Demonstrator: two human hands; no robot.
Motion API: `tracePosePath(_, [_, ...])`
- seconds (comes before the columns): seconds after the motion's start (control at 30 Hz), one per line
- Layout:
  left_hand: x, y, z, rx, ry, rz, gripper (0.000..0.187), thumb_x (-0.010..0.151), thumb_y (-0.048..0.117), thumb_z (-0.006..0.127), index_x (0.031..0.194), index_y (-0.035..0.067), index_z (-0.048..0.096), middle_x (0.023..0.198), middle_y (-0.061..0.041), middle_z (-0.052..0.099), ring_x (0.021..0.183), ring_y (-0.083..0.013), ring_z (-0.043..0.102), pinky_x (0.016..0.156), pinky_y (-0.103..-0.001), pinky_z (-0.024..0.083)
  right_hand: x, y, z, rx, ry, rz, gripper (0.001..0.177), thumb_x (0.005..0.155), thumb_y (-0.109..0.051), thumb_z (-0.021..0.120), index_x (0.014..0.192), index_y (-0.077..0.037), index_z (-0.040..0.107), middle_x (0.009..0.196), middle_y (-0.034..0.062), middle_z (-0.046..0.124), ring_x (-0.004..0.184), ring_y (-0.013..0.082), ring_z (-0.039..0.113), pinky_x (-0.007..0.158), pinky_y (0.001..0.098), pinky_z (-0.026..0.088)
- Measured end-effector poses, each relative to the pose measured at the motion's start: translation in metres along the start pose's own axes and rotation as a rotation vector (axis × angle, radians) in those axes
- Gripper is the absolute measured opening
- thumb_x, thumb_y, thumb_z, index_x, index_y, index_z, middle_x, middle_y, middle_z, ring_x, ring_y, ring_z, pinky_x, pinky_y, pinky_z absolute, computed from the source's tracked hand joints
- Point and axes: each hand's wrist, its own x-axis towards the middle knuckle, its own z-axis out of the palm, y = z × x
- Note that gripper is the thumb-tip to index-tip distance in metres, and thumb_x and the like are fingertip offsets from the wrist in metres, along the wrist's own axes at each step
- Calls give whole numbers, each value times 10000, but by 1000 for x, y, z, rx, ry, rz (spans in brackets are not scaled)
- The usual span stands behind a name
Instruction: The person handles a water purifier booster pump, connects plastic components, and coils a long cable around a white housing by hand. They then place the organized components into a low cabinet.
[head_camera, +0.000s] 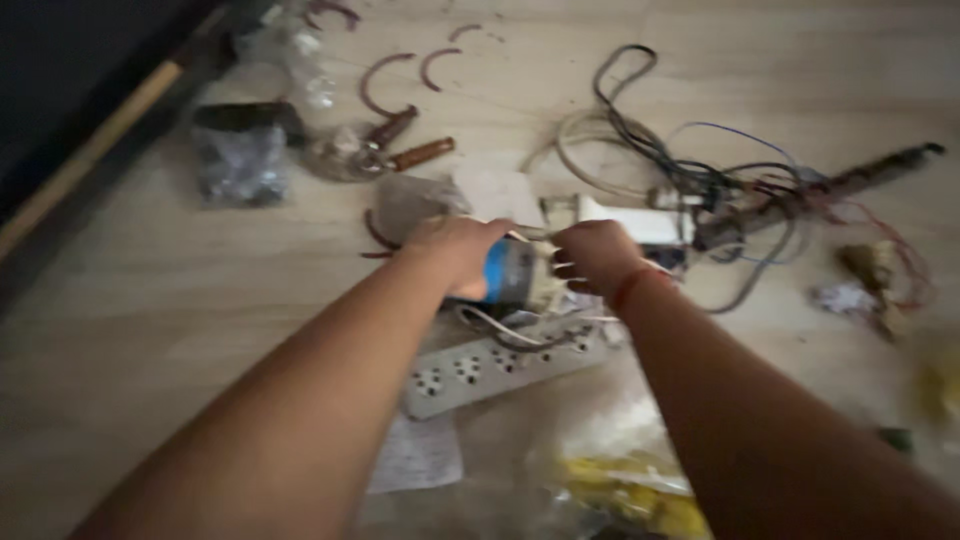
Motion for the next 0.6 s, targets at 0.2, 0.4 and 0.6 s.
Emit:
tracePosePath(0.2, [1,24,12,174,-86,-108,935,677,154,740,1421,316,196,1332,-142,394,1233,-350,365,968,-586,301,-9,0,-5,-239,106,-80,279,772,-233,631,971,-46,685,770,56,655,603,150,613,530,304,501])
tracePosePath(0.4, [-7,17,5,169,-142,-61,1042,640,247,804,1458,276,159,1340,-128,410,1244,-332,399,1005,-546,331,2,25,-17,-253,129,-136,308,757,-263,654,959,-38,710,760,110,669,628,194,601,571,328,490])
tracePosePath(0.6, [-22,15,6,81,-140,-148,1002,629,256,819,1423,261,207,1390,-111,358,1289,-339,341,1016,-553,303,4,43,0,-524,265,-398,395,707,-313,664,1023,-78,683,985,140,681,936,289,648,830,350,491])
